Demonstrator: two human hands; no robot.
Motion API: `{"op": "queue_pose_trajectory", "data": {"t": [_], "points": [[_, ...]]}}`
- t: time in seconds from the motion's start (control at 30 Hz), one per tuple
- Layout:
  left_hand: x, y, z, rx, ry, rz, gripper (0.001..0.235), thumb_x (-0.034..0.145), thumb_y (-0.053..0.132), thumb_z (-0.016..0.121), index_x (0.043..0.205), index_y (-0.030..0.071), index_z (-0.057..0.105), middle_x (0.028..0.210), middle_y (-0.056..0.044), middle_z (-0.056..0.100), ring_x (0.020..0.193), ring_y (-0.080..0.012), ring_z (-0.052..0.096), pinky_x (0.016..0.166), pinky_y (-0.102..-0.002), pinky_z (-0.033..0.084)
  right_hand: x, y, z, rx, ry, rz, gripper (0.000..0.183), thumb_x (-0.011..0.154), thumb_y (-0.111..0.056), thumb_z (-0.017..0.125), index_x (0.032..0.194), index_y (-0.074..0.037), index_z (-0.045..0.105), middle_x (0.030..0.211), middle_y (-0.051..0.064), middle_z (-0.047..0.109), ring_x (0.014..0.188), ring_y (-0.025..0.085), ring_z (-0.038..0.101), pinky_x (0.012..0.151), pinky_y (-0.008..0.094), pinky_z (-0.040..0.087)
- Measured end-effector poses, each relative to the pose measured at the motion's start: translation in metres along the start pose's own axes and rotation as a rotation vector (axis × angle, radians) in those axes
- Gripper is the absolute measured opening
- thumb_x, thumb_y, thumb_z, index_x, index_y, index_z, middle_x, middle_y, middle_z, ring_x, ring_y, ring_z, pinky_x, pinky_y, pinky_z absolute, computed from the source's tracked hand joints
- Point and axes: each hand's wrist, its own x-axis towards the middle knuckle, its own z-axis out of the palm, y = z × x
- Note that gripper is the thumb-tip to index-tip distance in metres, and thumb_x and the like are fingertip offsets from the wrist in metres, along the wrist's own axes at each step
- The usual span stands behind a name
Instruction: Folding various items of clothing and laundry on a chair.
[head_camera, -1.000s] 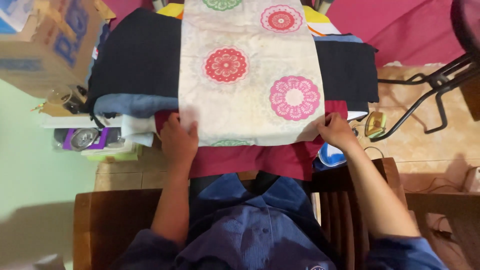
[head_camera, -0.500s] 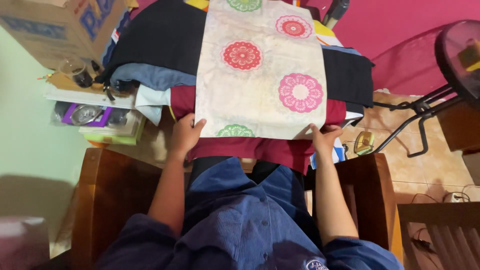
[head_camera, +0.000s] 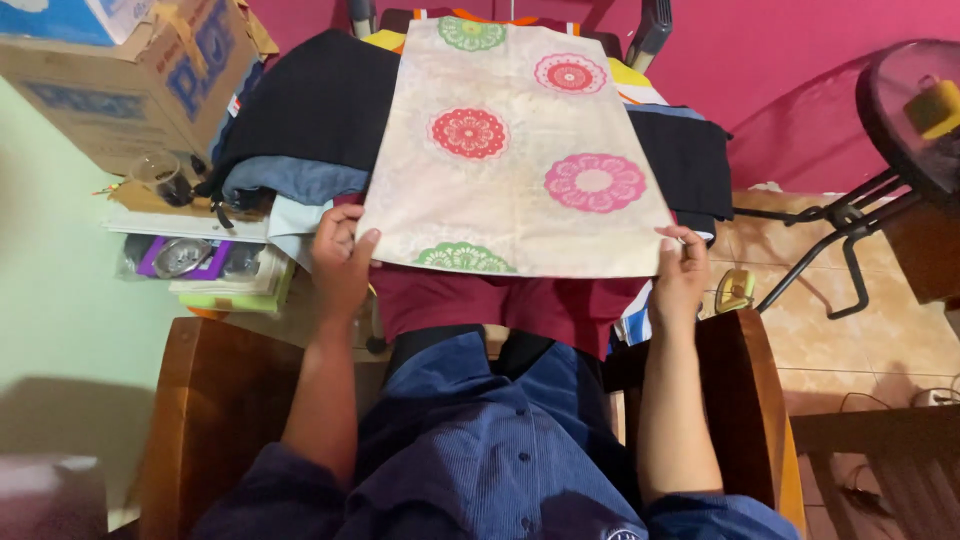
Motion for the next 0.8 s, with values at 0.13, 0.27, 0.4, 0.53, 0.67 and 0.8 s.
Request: {"op": "queue_pose_trajectory", "data": {"t": [0.13, 0.27, 0.4, 0.53, 0.67, 0.8], "points": [[0.003, 0.029, -0.025, 0.02, 0.007, 0.344, 0.011, 0.094, 0.01, 0.075, 0.097, 0.0, 0.071, 0.077, -0.007, 0.06, 0.062, -0.0096, 0.048, 0.057, -0.028, 0.045, 0.003, -0.036, -0.02, 0.187, 0.071, -0.122, 0.011, 0.098, -0.003, 0.064, 0.109, -0.005, 0.063, 0.099, 0.014, 0.067, 0.08, 0.014, 0.067, 0.074, 0.024, 0.06], [-0.029, 0.054, -0.054, -0.196, -0.252, 0.479, 0.009, 0.102, 0.018, 0.065, 0.1, 0.009, 0.067, 0.064, -0.001, 0.065, 0.045, -0.0071, 0.058, 0.043, -0.021, 0.042, -0.017, -0.057, -0.089, 0.229, -0.352, -0.627, 0.02, 0.103, -0.025, 0.042, 0.103, -0.025, 0.061, 0.117, 0.013, 0.058, 0.11, 0.028, 0.058, 0.094, 0.058, 0.051], [-0.044, 0.073, -0.063, -0.23, -0.346, 0.458, 0.041, 0.059, 0.009, 0.045, 0.088, 0.014, 0.074, 0.057, 0.006, 0.05, 0.045, -0.0037, 0.029, 0.05, -0.026, 0.015, -0.032, -0.072, -0.119, 0.222, -0.46, -0.604, 0.033, 0.083, -0.018, 0.059, 0.115, -0.015, 0.053, 0.115, 0.02, 0.063, 0.107, 0.033, 0.062, 0.086, 0.056, 0.057], [-0.041, 0.058, -0.059, -0.016, -0.178, 0.429, 0.018, 0.08, 0.003, 0.081, 0.096, 0.01, 0.075, 0.076, 0.002, 0.067, 0.057, -0.0009, 0.047, 0.052, -0.02, 0.029, -0.034, -0.061, -0.123, 0.133, -0.282, -0.106, 0.031, 0.089, -0.025, 0.074, 0.116, -0.012, 0.066, 0.112, 0.007, 0.071, 0.095, 0.016, 0.07, 0.078, 0.026, 0.055], [-0.016, 0.051, -0.043, 0.266, -0.011, 0.536, 0.011, 0.093, 0.016, 0.069, 0.088, 0.007, 0.073, 0.076, -0.005, 0.065, 0.066, -0.016, 0.057, 0.063, -0.03, 0.043, -0.016, -0.063, -0.098, -0.165, -0.274, -0.159, 0.027, 0.102, -0.03, 0.07, 0.12, -0.011, 0.068, 0.111, 0.006, 0.071, 0.094, 0.012, 0.068, 0.077, 0.02, 0.056], [0.011, 0.069, -0.019, 0.327, 0.076, 0.606, 0.033, 0.104, 0.035, 0.065, 0.096, 0.004, 0.077, 0.091, -0.01, 0.059, 0.081, -0.0214, 0.057, 0.07, -0.031, 0.043, 0.007, -0.083, -0.051, -0.329, -0.132, -0.232, 0.04, 0.116, -0.034, 0.057, 0.087, -0.005, 0.057, 0.087, 0.006, 0.052, 0.084, 0.016, 0.049, 0.082, 0.032, 0.041]]}}
